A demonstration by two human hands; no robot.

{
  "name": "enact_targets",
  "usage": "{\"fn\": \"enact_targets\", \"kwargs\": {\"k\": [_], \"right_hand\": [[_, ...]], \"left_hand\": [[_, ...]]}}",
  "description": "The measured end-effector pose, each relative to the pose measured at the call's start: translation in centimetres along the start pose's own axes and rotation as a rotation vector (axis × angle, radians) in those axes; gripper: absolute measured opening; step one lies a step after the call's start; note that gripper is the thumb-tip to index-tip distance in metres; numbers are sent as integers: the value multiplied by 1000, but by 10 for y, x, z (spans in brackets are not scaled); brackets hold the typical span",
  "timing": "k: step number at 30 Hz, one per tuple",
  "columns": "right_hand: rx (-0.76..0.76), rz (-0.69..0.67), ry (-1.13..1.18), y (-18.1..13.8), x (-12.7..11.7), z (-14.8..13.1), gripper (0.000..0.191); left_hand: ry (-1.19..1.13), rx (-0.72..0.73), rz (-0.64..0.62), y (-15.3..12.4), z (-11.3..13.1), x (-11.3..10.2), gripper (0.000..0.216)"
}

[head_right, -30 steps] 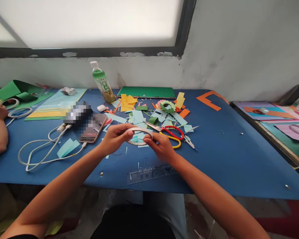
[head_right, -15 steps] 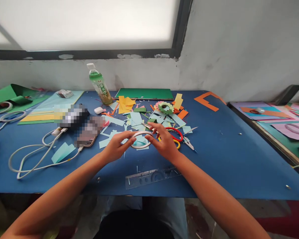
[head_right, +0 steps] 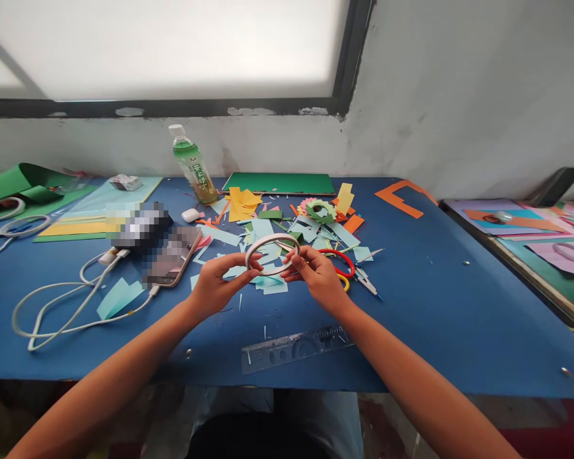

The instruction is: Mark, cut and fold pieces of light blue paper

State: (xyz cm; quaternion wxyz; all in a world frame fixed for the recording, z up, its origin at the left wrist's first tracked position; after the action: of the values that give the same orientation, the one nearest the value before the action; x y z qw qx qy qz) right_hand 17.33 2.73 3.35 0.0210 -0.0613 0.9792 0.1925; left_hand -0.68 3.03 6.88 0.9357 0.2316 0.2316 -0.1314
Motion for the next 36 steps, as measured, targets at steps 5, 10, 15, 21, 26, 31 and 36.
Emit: {"fn": "enact_targets", "kwargs": {"k": [5,10,15,21,26,31,36], "right_hand": [[-7,-11,-33,-1,1,-1,27],[-69,-27,-151,-4,0,-7,33],[-35,-159,-132,-5,5,-7,27],[-6,-210,-38,-6,10,-2,27],[-1,-170,35,-4,10,1,29],[15,-132,87,-3,9,1,31],[15,-122,56,-2,8,0,32]], "left_hand": [[5,-12,-13,2,-1,1,17],[27,24,-61,3,2,2,24],[52,35,-68,3,2,1,28],[-4,-27,14,2,-2,-3,25],[-74,-47,57,3,0,-7,24],[-92,-44,78,3,2,-7,20],[-73,-17,50,3,3,-5,19]]}}
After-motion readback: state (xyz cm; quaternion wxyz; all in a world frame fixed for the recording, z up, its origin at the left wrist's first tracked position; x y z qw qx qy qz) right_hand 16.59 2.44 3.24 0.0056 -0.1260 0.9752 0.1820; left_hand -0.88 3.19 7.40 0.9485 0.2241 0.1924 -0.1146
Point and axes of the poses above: each hand's wrist, its own y-axis towards the middle knuckle, its own x-axis out of the palm, z = x × y, the point moved 4 cm from there along y, towards the middle knuckle, and after that the axes turned 9 degrees about -x, right-handed, at the moved point
